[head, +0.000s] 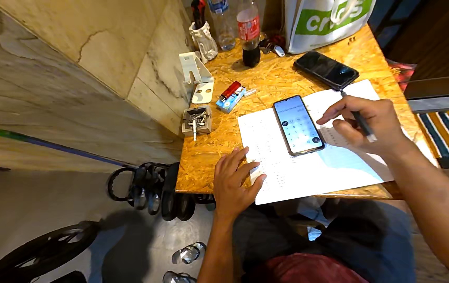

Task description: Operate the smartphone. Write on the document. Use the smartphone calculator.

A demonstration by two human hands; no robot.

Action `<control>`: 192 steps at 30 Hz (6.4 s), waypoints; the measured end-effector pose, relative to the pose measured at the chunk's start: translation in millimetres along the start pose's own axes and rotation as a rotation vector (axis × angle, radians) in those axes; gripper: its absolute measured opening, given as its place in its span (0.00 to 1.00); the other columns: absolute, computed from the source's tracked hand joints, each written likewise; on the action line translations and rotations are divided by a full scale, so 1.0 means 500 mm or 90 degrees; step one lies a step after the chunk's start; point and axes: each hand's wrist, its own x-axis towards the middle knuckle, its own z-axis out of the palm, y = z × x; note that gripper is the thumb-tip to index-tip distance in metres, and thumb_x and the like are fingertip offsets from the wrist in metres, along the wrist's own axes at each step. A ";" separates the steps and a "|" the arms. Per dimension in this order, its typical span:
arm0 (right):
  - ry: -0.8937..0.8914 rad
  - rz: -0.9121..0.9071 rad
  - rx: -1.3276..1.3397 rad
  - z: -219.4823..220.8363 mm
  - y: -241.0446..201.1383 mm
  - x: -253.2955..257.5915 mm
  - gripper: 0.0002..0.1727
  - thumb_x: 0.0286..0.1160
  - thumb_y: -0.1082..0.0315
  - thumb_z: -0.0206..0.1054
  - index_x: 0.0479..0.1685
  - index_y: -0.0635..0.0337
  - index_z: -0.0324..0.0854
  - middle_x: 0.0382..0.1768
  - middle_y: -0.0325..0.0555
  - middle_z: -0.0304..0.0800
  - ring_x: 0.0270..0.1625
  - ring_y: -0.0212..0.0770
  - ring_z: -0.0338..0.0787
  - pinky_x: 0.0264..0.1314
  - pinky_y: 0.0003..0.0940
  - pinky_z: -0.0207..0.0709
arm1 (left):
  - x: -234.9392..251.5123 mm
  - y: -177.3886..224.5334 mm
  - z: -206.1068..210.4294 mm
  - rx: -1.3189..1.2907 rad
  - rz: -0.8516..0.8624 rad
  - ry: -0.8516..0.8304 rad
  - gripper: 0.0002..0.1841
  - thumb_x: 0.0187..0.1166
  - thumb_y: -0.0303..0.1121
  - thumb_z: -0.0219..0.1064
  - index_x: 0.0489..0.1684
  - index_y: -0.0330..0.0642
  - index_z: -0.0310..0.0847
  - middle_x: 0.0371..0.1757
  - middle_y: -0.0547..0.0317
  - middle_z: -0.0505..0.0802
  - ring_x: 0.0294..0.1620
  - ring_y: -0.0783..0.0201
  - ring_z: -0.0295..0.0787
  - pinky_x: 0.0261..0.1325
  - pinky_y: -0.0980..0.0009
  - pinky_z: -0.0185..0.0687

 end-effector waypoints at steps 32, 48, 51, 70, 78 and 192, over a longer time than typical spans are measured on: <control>-0.003 0.004 -0.025 0.002 0.001 -0.002 0.15 0.68 0.67 0.57 0.48 0.55 0.87 0.34 0.35 0.92 0.20 0.23 0.72 0.19 0.25 0.64 | -0.003 -0.004 -0.003 -0.029 0.033 -0.018 0.13 0.75 0.54 0.68 0.47 0.65 0.96 0.78 0.64 0.85 0.86 0.58 0.70 0.89 0.47 0.58; -0.011 0.003 -0.036 0.002 0.002 -0.003 0.15 0.68 0.66 0.57 0.48 0.55 0.86 0.34 0.36 0.92 0.20 0.25 0.72 0.18 0.26 0.64 | -0.007 -0.008 -0.008 -0.052 0.057 -0.030 0.13 0.73 0.53 0.67 0.43 0.67 0.96 0.78 0.64 0.85 0.88 0.56 0.67 0.89 0.46 0.57; -0.013 0.006 -0.033 0.002 0.003 -0.003 0.15 0.68 0.66 0.57 0.48 0.55 0.86 0.35 0.36 0.93 0.20 0.24 0.72 0.18 0.25 0.64 | -0.009 -0.008 -0.010 -0.069 0.067 -0.025 0.12 0.72 0.52 0.67 0.41 0.66 0.97 0.78 0.63 0.85 0.88 0.55 0.68 0.89 0.45 0.57; -0.010 -0.006 -0.009 0.002 0.005 -0.001 0.14 0.69 0.67 0.57 0.48 0.56 0.86 0.37 0.38 0.93 0.20 0.24 0.71 0.18 0.25 0.63 | -0.012 -0.010 -0.012 -0.074 0.077 -0.049 0.11 0.72 0.51 0.68 0.37 0.67 0.97 0.79 0.65 0.84 0.89 0.57 0.66 0.90 0.45 0.55; -0.018 -0.004 -0.021 0.000 0.002 -0.004 0.14 0.69 0.67 0.58 0.49 0.55 0.85 0.36 0.37 0.92 0.20 0.25 0.72 0.18 0.25 0.63 | -0.006 -0.004 -0.005 -0.079 0.031 -0.035 0.07 0.73 0.50 0.73 0.32 0.67 0.97 0.77 0.70 0.86 0.88 0.60 0.67 0.89 0.48 0.58; -0.035 -0.023 0.012 0.002 -0.001 -0.003 0.13 0.67 0.68 0.58 0.44 0.54 0.87 0.34 0.31 0.93 0.22 0.22 0.76 0.20 0.22 0.71 | 0.010 -0.005 -0.022 -0.019 0.000 -0.131 0.32 0.57 0.72 0.72 0.54 0.63 0.89 0.85 0.61 0.77 0.93 0.56 0.58 0.93 0.39 0.41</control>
